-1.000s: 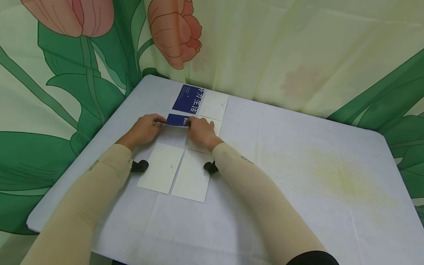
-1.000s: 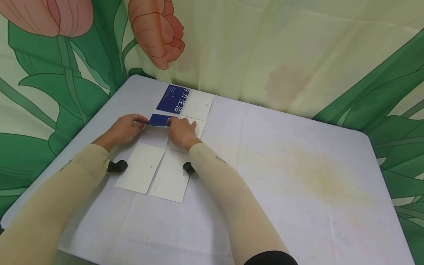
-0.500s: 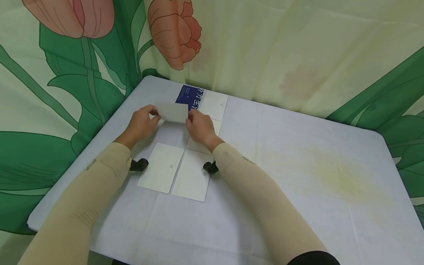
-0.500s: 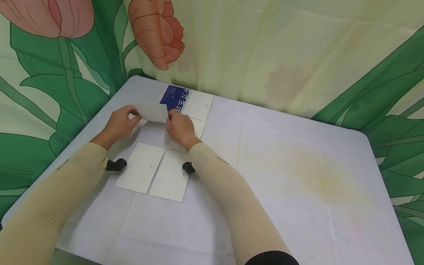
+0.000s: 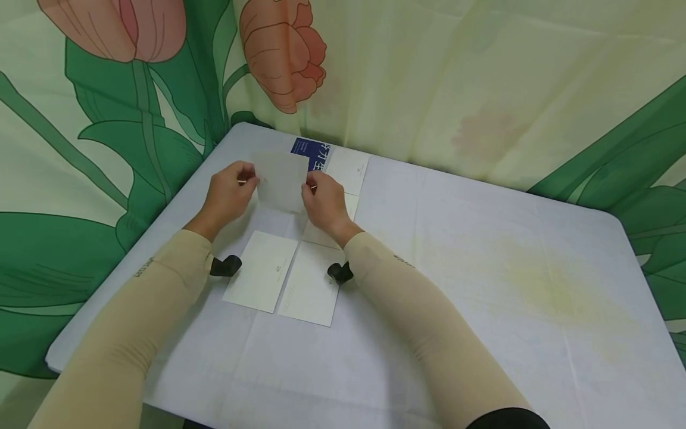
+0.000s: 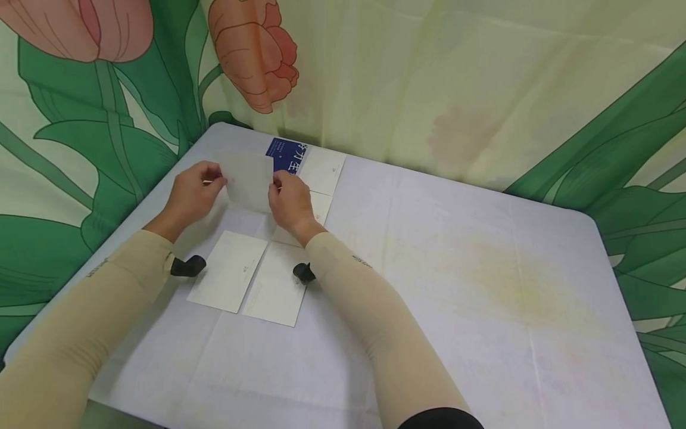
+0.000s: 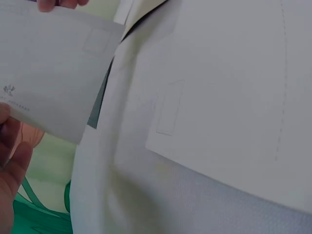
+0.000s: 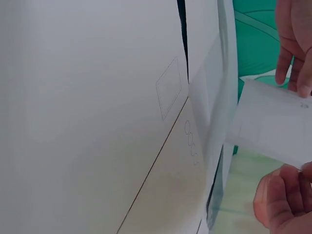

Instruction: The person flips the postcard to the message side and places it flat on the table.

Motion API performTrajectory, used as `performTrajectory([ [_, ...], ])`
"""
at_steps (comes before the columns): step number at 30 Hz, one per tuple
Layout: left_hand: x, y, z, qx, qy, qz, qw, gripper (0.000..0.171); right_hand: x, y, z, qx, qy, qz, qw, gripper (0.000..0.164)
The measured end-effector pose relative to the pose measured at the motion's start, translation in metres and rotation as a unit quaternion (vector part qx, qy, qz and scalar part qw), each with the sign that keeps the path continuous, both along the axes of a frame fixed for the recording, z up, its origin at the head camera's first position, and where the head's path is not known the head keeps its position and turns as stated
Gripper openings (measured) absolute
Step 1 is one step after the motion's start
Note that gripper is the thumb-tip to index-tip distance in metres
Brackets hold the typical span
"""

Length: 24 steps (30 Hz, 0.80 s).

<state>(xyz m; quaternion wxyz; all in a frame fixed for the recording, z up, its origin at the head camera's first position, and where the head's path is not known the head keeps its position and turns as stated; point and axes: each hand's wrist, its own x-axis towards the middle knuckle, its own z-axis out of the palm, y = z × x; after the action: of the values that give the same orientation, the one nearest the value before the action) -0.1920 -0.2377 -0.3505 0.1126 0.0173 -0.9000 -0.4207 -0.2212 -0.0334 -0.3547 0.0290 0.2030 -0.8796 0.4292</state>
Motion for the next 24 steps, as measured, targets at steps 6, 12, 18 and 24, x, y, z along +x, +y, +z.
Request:
performTrajectory([
  [6,-0.001,0.002,0.0,0.029,0.015,0.012,0.9994,0.036,0.001,-0.002,-0.004,-0.041,-0.024,-0.025,0.999,0.02],
  [12,0.0,0.006,-0.002,0.003,-0.002,0.007,1.0,0.032,0.0,-0.003,-0.007,-0.074,-0.032,-0.061,0.995,0.027],
  [18,0.002,0.01,-0.002,-0.023,0.001,-0.019,0.9996,0.032,0.001,0.0,-0.008,-0.043,-0.027,-0.046,0.998,0.022],
  [24,0.001,0.01,-0.006,-0.013,-0.033,-0.014,0.9993,0.034,0.001,0.001,-0.011,-0.022,-0.045,-0.039,0.998,0.03],
])
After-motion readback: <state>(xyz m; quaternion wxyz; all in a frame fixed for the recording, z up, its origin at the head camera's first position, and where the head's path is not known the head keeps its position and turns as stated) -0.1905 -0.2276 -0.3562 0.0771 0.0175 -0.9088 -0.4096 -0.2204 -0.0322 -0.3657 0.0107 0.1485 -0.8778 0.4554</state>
